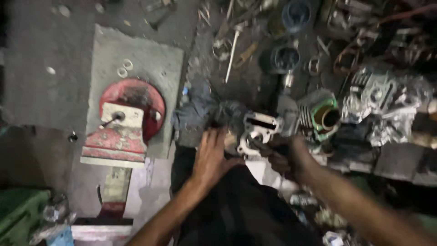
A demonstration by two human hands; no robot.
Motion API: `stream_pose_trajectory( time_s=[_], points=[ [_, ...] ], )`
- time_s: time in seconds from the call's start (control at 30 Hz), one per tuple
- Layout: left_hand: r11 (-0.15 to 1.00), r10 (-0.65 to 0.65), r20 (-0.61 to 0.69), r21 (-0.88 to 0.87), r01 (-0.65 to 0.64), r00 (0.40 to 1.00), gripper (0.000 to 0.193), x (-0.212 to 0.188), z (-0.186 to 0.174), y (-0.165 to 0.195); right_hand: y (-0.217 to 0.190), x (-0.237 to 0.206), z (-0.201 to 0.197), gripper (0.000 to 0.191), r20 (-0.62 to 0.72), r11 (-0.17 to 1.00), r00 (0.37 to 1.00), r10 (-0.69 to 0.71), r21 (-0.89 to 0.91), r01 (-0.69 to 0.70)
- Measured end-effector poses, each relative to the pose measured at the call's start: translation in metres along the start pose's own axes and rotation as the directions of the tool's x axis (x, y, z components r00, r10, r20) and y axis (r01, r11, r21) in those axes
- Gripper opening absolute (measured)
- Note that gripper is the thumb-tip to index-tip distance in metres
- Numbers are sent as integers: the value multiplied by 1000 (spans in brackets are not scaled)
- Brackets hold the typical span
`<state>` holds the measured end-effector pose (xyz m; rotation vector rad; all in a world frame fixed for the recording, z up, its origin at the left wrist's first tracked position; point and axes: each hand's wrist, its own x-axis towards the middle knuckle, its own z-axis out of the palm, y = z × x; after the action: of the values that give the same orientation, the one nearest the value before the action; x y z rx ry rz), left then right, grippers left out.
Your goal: The person works at a cluttered repair workbench on a small engine cylinder head. They hold and turn a metal rod-like tool, scrape and file the cylinder head's mating surface, wipe parts and hands with a rag, and reposition the head and a gasket on the bench while handling surrounding engine parts.
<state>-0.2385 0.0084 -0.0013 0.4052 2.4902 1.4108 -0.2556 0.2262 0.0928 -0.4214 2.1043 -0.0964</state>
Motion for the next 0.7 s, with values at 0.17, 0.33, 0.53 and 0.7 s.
stream_pose_trajectory(
  time_s=[0.17, 0.33, 0.53, 0.7],
  points=[
    [998, -61, 9, 32, 61, 998, 103, -2, -2, 10, 18, -27, 2, 60, -288, 707, 915, 284, 708, 4],
    [997, -71, -21, 35, 72, 997, 110, 0, -1, 18, 37, -65, -43, 62, -609, 916, 687, -395, -314, 249],
    [995, -79, 11, -60, 79, 997, 110, 0, 0, 9, 0, -11, -22, 67, 199, 766, 967, -157, -593, 247],
    [981, -114, 47, -151, 120, 992, 112, -1, 3, 5, -7, 9, -22, 84, 286, 765, 941, -180, -561, 317]
  ],
)
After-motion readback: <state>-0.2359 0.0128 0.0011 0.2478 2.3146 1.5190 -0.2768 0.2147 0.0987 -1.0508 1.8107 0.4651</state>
